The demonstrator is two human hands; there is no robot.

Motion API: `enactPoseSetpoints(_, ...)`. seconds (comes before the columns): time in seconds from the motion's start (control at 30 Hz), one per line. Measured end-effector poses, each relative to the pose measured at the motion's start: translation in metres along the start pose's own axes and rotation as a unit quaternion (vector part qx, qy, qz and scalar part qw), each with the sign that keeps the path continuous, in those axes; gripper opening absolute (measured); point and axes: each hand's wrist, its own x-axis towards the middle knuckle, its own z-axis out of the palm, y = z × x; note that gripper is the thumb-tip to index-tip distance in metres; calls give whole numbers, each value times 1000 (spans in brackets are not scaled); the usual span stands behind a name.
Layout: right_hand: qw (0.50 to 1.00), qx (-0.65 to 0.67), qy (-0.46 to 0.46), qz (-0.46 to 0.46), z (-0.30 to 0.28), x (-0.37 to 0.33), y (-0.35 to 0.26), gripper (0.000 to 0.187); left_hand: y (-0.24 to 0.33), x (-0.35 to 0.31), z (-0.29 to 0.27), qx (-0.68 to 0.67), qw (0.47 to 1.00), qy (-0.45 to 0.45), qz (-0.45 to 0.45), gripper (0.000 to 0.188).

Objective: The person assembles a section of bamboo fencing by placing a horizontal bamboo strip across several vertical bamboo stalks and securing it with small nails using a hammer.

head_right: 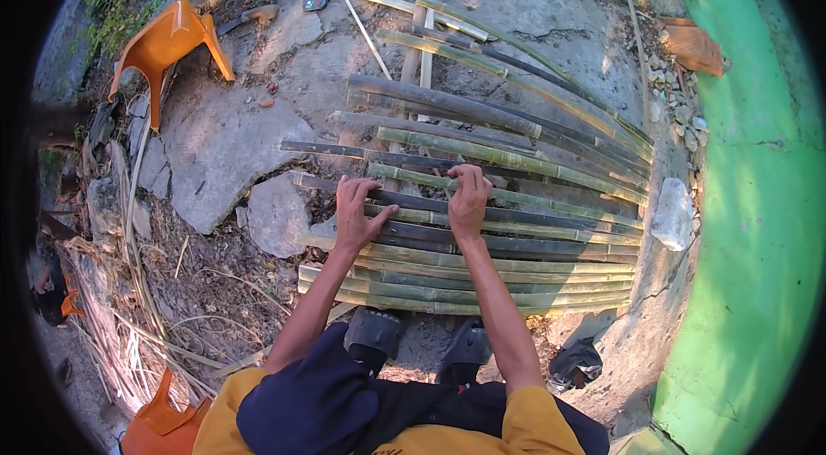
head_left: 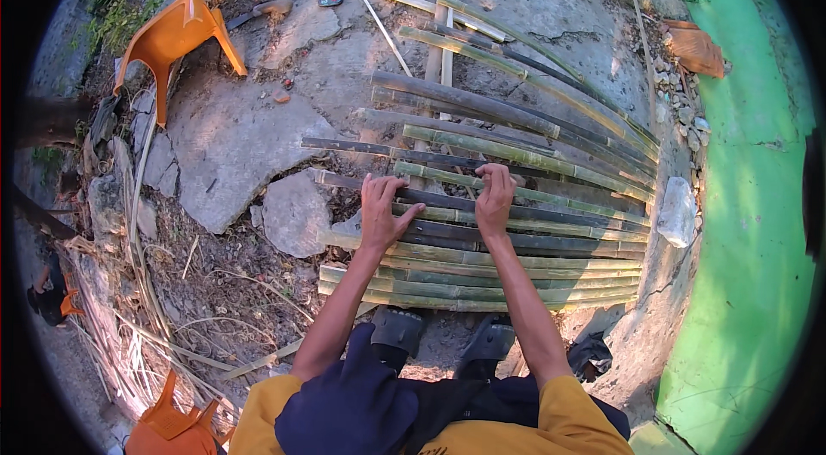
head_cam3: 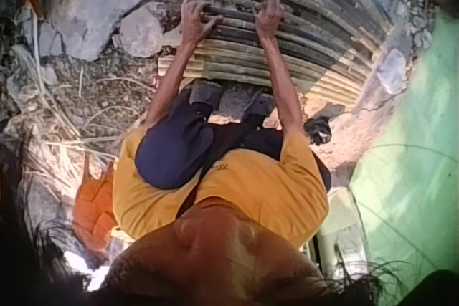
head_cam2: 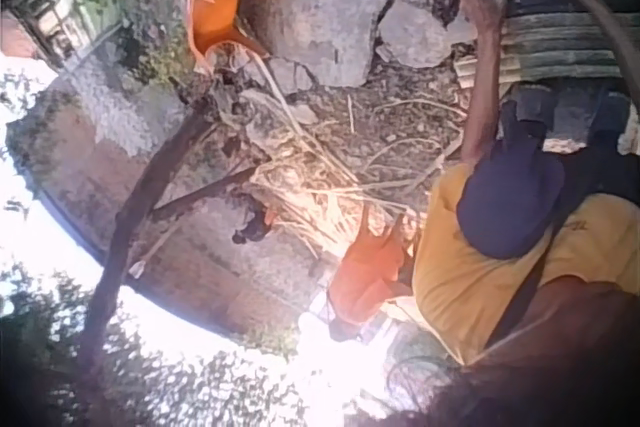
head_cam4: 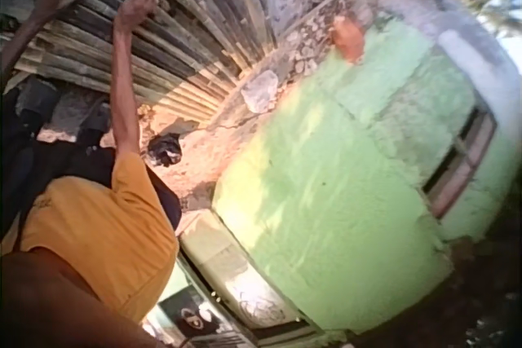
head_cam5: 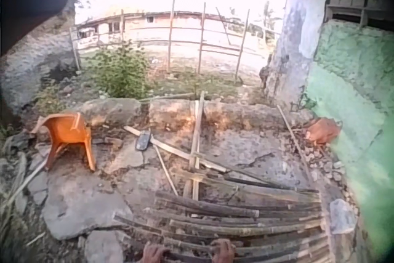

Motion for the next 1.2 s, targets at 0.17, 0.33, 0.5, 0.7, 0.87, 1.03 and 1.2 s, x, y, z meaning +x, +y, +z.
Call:
enactPoseSetpoints(0.17, 957, 257, -69, 117, 20, -17, -69, 20, 1, 3, -10, -18, 999, -36, 10, 64)
enactPoseSetpoints(0.33, 927, 289, -91, 223, 38, -25, -75, 26, -1, 3, -10, -43, 999, -25, 9, 54)
enactPoseSetpoints(0.5, 901, 334, -100, 258, 50, -31, -59, 17, -8, 5, -4, -37, 999, 6, 13, 29)
enactPoseSetpoints(0.7, 891, 354, -112, 261, 52, -33, -56, 12, -12, 8, -6, -77, 997, 29, 6, 18)
enactPoseSetpoints(0.87, 921, 298, -114, 224, 46, -31, -61, 9, -10, 20, -6, -60, 997, -35, -41, 14)
enactPoseSetpoints(1.03, 950, 238, -136, 150, 39, -22, -64, 8, -13, 25, -6, -65, 996, -48, -39, 12)
enactPoseSetpoints(1.2, 951, 227, -149, 151, 35, -21, -67, 7, -17, 22, -11, -79, 995, -48, -32, 15)
